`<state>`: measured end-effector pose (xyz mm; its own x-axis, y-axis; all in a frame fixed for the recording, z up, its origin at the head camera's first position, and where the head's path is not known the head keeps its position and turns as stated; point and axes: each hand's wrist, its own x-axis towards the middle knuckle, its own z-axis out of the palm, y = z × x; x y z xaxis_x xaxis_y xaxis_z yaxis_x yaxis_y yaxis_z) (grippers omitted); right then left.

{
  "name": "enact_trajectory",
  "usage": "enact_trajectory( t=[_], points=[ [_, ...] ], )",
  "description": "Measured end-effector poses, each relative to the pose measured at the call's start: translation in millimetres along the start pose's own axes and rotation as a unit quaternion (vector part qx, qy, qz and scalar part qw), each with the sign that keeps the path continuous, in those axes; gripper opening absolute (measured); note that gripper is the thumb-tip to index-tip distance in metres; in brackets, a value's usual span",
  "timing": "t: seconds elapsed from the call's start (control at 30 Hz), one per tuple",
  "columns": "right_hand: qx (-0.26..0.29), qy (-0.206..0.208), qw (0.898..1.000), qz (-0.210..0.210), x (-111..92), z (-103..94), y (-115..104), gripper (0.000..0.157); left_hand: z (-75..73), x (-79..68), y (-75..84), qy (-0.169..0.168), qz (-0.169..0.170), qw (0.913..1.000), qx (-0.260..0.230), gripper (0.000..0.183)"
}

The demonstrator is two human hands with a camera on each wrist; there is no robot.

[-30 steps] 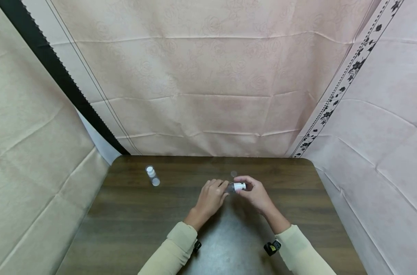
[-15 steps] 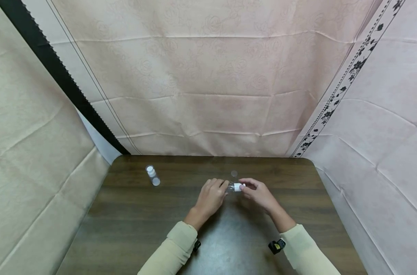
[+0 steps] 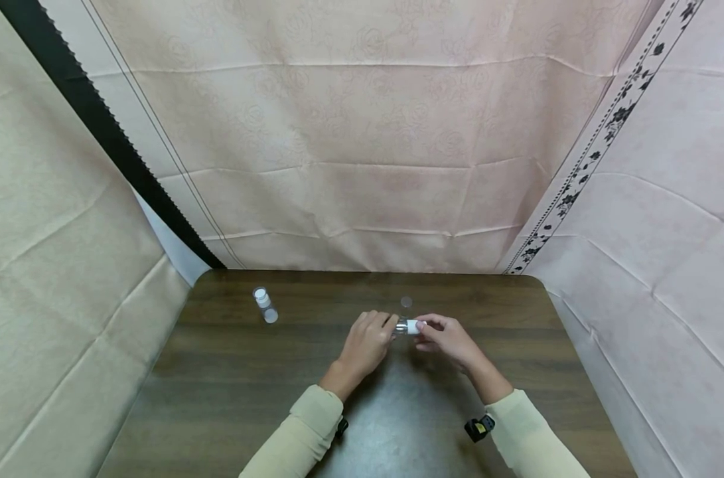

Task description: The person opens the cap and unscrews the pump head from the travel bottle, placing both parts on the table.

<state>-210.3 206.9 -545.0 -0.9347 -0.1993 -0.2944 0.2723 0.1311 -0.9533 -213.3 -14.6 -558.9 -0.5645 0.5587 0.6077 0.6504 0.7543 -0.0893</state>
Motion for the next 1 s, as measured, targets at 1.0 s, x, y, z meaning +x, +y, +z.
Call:
enact_trajectory(
  t=[1.0],
  points=[
    [-0.077, 0.062, 0.991, -0.092, -5.0, 7.8, -1.7, 0.028, -2.7, -1.4, 2.8, -0.032, -0.033, 0.9985, -0.030, 0.036]
  ],
)
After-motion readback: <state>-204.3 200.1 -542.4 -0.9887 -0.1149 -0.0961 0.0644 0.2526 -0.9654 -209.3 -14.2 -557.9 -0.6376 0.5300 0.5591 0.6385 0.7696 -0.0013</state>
